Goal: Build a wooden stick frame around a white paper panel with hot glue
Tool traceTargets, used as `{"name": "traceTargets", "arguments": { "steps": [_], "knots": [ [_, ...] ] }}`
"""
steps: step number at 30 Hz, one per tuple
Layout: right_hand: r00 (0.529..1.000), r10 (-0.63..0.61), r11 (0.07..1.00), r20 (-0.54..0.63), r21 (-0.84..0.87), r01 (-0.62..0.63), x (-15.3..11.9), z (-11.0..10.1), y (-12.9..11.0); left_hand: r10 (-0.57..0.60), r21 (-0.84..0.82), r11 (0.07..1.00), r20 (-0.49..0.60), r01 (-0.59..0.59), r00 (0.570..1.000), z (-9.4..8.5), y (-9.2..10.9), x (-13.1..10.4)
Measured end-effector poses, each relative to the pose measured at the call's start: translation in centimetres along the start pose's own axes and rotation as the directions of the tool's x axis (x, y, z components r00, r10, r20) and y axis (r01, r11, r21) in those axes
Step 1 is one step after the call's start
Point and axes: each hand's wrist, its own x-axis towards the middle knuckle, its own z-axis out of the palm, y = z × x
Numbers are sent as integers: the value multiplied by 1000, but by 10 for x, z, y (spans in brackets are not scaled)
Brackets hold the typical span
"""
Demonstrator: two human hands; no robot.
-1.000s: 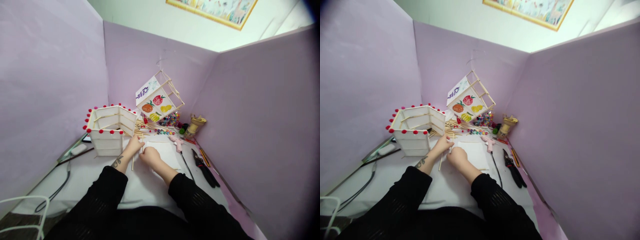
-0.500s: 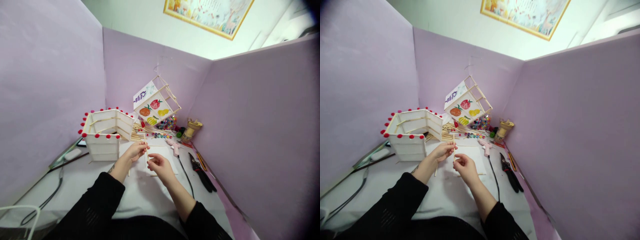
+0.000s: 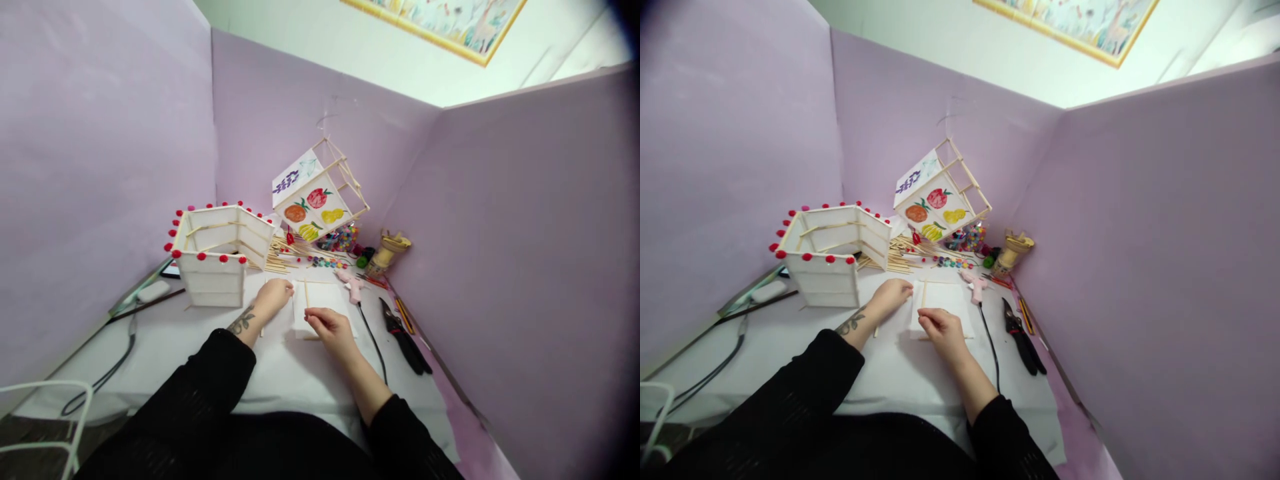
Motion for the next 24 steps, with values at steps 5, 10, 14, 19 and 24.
{"name": "traceTargets", "arguments": {
  "steps": [5, 10, 14, 19, 24],
  "knots": [
    [999, 7, 1000, 51, -30, -5, -3, 3, 8, 77, 199, 975, 132, -102, 988, 6, 2, -3],
    [998, 23, 999, 50, -24, -21, -4, 4, 11, 99, 263, 953, 197, -150, 975, 6, 5, -4],
    [998, 46, 999, 33, -13, -46, -4, 4, 13, 101, 264, 952, 211, -156, 972, 4, 6, -6],
    [996, 80, 997, 37, -8, -80, -4, 5, 16, 80, 262, 955, 220, -138, 972, 3, 8, -7],
    [995, 97, 995, 39, -11, -97, -3, 6, 20, 99, 273, 949, 219, -158, 971, 7, 5, -4]
  ]
}}
